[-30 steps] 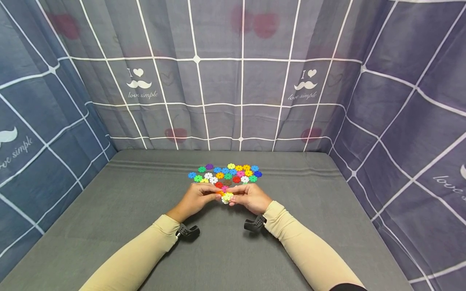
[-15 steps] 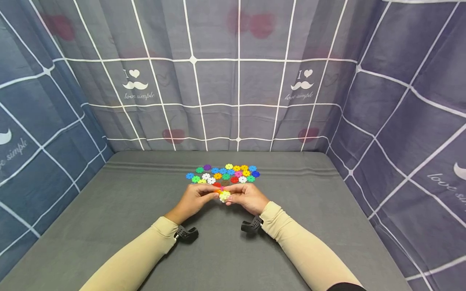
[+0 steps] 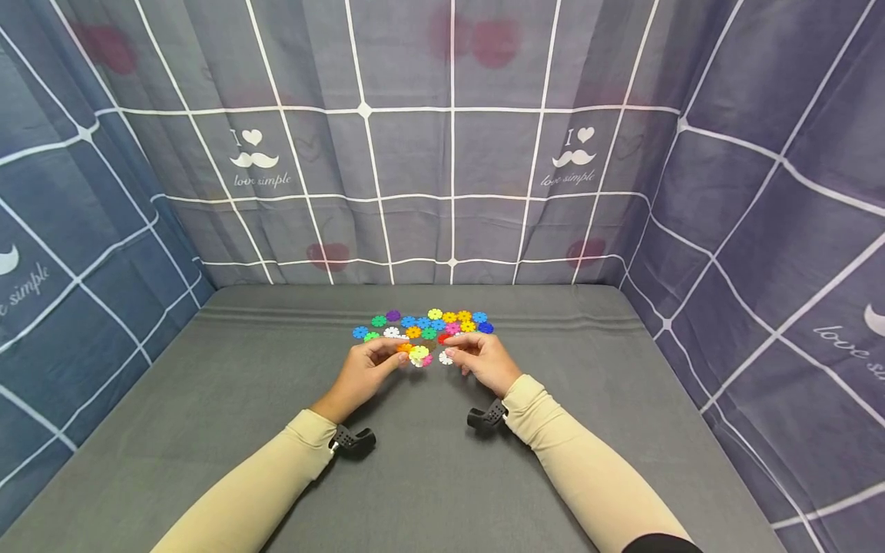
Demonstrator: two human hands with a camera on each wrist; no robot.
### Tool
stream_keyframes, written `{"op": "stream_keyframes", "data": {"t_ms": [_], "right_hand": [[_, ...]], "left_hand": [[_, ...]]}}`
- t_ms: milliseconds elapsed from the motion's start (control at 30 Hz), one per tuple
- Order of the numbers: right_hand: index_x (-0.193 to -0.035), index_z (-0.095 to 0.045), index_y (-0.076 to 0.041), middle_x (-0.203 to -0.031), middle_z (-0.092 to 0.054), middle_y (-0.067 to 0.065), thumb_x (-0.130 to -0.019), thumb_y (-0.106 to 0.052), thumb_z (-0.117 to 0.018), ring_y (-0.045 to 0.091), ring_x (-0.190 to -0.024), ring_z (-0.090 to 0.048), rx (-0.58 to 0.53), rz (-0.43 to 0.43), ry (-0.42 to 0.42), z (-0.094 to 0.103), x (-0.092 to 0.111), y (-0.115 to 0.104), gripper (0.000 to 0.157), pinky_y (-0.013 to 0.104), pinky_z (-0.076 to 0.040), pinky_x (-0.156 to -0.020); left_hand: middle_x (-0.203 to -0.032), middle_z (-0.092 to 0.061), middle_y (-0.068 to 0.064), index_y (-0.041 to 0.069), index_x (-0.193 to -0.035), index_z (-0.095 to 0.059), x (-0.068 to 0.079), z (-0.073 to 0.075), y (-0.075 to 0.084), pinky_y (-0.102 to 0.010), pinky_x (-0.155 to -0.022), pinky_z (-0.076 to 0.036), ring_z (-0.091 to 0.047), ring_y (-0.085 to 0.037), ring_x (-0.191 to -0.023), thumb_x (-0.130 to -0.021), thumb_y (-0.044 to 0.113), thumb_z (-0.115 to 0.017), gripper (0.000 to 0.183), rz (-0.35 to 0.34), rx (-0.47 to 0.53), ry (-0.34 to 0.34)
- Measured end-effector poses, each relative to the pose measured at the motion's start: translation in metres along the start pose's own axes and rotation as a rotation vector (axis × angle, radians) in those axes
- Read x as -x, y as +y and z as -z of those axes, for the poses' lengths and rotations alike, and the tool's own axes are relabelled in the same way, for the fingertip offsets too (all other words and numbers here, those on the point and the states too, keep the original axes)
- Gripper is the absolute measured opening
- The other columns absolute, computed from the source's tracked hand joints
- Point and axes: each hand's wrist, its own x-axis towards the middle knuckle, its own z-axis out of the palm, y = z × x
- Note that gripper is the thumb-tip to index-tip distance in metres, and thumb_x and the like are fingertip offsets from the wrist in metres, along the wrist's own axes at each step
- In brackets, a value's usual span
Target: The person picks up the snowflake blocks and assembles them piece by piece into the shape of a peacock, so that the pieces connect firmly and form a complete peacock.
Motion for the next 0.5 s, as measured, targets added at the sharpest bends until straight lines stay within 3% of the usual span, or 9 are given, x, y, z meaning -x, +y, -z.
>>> {"op": "stream_keyframes", "data": {"t_ms": [133, 300, 500], "right_hand": [[-0.117, -0.075, 0.005, -0.099, -0.073, 0.018, -0.098, -0.006, -0.076, 0.026, -0.071, -0.062, 0.204, 0.001, 0.052, 0.004, 0.000, -0.001, 0.022, 0.029, -0.053, -0.060], [-0.106, -0.079, -0.001, -0.098, -0.075, 0.007, -0.091, -0.005, -0.083, 0.018, -0.079, -0.066, 0.465, 0.027, 0.104, 0.010, 0.001, -0.001, 0.016, 0.031, -0.053, -0.070], [-0.085, -0.075, -0.009, -0.081, -0.069, -0.004, -0.085, -0.008, -0.088, 0.014, -0.073, -0.063, 0.601, -0.030, 0.077, 0.026, 0.002, -0.004, 0.014, 0.036, -0.052, -0.068]], "left_hand": [[-0.089, -0.073, -0.024, -0.015, -0.113, -0.072, 0.000, 0.001, 0.000, -0.021, -0.067, -0.051, -0.068, -0.047, -0.077, -0.092, -0.013, -0.074, 0.021, 0.001, 0.005, 0.009], [-0.089, -0.072, -0.025, -0.013, -0.113, -0.072, 0.001, 0.001, 0.001, -0.025, -0.067, -0.052, -0.068, -0.046, -0.077, -0.092, -0.014, -0.073, 0.021, 0.001, -0.003, 0.020], [-0.090, -0.072, -0.024, -0.010, -0.114, -0.073, 0.001, 0.001, 0.003, -0.030, -0.068, -0.054, -0.069, -0.043, -0.078, -0.093, -0.013, -0.073, 0.021, 0.014, -0.002, 0.022]]}}
